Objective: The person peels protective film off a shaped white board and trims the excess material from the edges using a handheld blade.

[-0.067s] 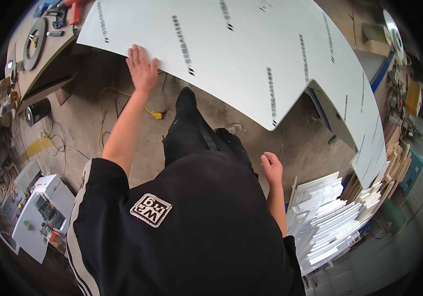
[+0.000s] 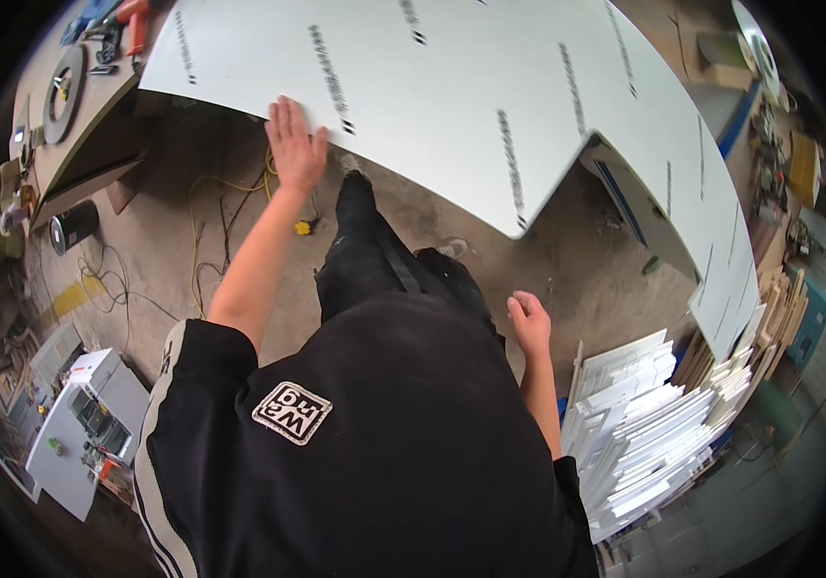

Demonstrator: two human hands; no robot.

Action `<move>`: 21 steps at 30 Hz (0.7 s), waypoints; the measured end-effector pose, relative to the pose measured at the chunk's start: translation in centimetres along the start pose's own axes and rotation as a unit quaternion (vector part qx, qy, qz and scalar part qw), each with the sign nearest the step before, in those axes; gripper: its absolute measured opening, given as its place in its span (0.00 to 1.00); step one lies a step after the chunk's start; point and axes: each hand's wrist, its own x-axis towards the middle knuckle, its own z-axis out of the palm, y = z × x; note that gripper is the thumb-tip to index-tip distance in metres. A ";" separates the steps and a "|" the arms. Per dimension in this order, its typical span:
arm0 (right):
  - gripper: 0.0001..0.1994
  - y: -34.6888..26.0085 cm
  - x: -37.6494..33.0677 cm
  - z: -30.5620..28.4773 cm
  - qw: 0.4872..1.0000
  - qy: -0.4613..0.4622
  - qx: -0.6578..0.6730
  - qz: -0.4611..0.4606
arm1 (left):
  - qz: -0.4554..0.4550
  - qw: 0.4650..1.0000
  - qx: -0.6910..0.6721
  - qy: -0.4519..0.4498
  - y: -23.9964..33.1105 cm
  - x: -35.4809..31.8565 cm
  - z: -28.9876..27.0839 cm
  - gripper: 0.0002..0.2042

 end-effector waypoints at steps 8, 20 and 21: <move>0.15 12.5 -5.0 -10.9 0.998 0.064 0.003 -0.015 | 0.154 0.966 -0.058 -0.201 27.7 -15.3 3.9 0.43; 0.10 20.7 -3.3 -18.2 0.990 0.130 0.006 -0.053 | -0.469 0.509 -0.637 -0.338 35.3 -16.0 3.9 0.29; 0.12 17.9 -2.9 -17.9 0.993 0.106 -0.023 -0.048 | -0.477 0.504 -0.655 -0.299 33.1 -14.9 4.5 0.29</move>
